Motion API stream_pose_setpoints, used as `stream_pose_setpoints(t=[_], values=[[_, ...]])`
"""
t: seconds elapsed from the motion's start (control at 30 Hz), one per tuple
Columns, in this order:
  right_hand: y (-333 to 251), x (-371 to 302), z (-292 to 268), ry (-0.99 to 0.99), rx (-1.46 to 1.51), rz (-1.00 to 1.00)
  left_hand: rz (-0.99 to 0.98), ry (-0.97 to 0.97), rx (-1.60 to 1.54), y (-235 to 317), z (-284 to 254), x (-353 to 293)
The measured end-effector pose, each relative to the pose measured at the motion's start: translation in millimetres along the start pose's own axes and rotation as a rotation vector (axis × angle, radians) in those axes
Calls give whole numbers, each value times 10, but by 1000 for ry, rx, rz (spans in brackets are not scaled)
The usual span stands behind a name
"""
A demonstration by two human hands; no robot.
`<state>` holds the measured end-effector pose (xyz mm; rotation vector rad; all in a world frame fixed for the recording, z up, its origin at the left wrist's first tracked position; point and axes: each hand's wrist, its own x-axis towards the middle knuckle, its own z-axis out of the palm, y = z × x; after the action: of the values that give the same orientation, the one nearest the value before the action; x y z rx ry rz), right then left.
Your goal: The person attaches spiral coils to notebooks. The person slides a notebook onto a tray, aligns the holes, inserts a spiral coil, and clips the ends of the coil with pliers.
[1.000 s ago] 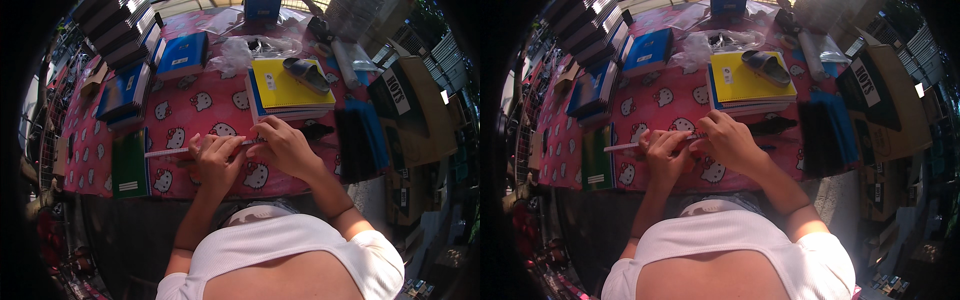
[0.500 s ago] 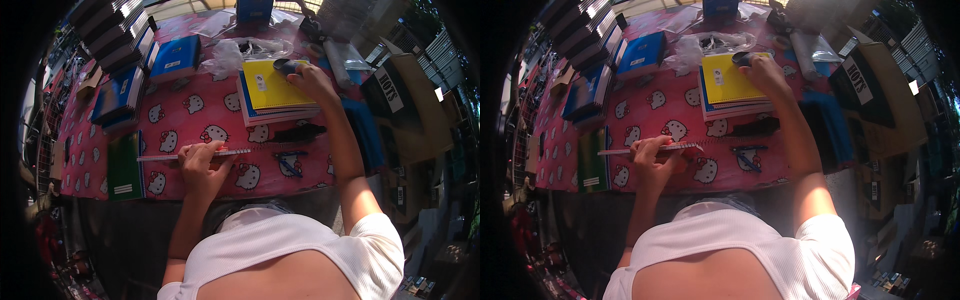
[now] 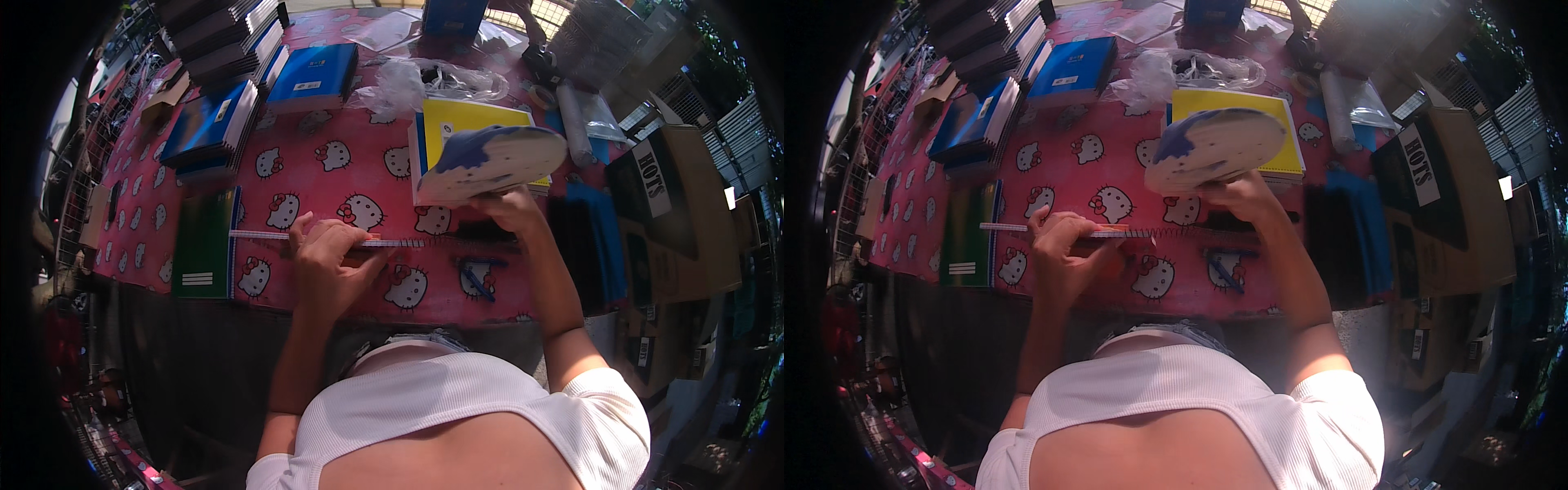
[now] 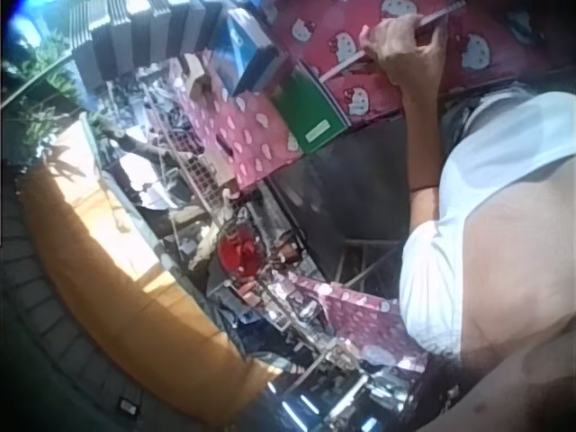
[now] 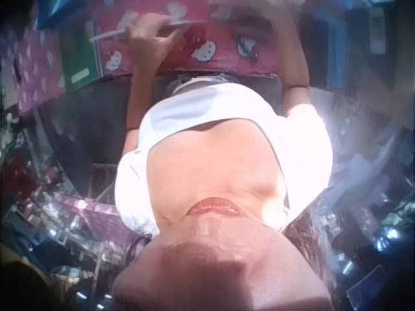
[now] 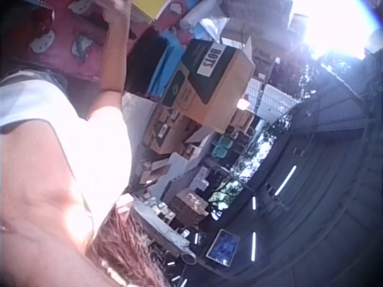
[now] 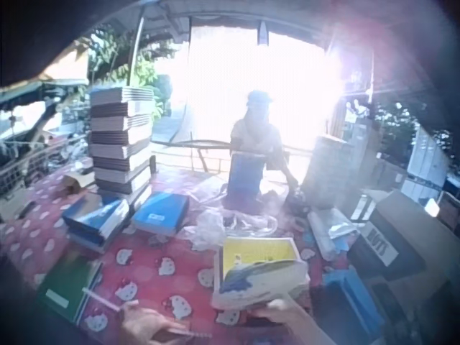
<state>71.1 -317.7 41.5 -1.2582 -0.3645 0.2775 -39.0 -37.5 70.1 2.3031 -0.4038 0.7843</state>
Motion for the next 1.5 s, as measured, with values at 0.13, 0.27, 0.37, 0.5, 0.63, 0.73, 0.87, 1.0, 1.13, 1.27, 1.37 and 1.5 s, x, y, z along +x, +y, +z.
stream_pose_setpoints(t=[0.13, 0.27, 0.37, 0.5, 0.63, 0.73, 0.87, 1.0, 1.13, 1.27, 1.37, 1.5], values=[[262, 79, 306, -202, -290, 19, -19, 42, 8, -29, -13, 14], [272, 143, 319, -423, -469, 50, -5, 15, 10, -31, 12, 28], [316, 188, 136, -312, -473, 120, -1, 30, 12, -68, -26, 0], [255, 289, 220, -330, -493, -57, -36, -39, -5, -31, -15, 63], [42, 360, 301, -419, -542, -21, -121, -94, -3, -87, -62, -32], [-38, 468, 483, -442, -860, 279, -145, -108, -44, -39, -80, 85], [46, 502, 450, -472, -711, -77, -172, -6, -184, -114, -108, 27], [322, 605, 351, -392, -1126, -112, -59, -118, 99, -178, -298, 107], [65, 472, 607, -478, -516, 30, -99, -52, 158, -376, -332, -64], [122, 660, 654, -327, -472, 82, -99, -28, 219, -383, -357, -69], [147, 650, 765, -448, -456, 122, -176, 22, 347, -372, -390, -72], [208, 728, 840, -439, -519, 45, -216, 80, 452, -448, -489, -134]])
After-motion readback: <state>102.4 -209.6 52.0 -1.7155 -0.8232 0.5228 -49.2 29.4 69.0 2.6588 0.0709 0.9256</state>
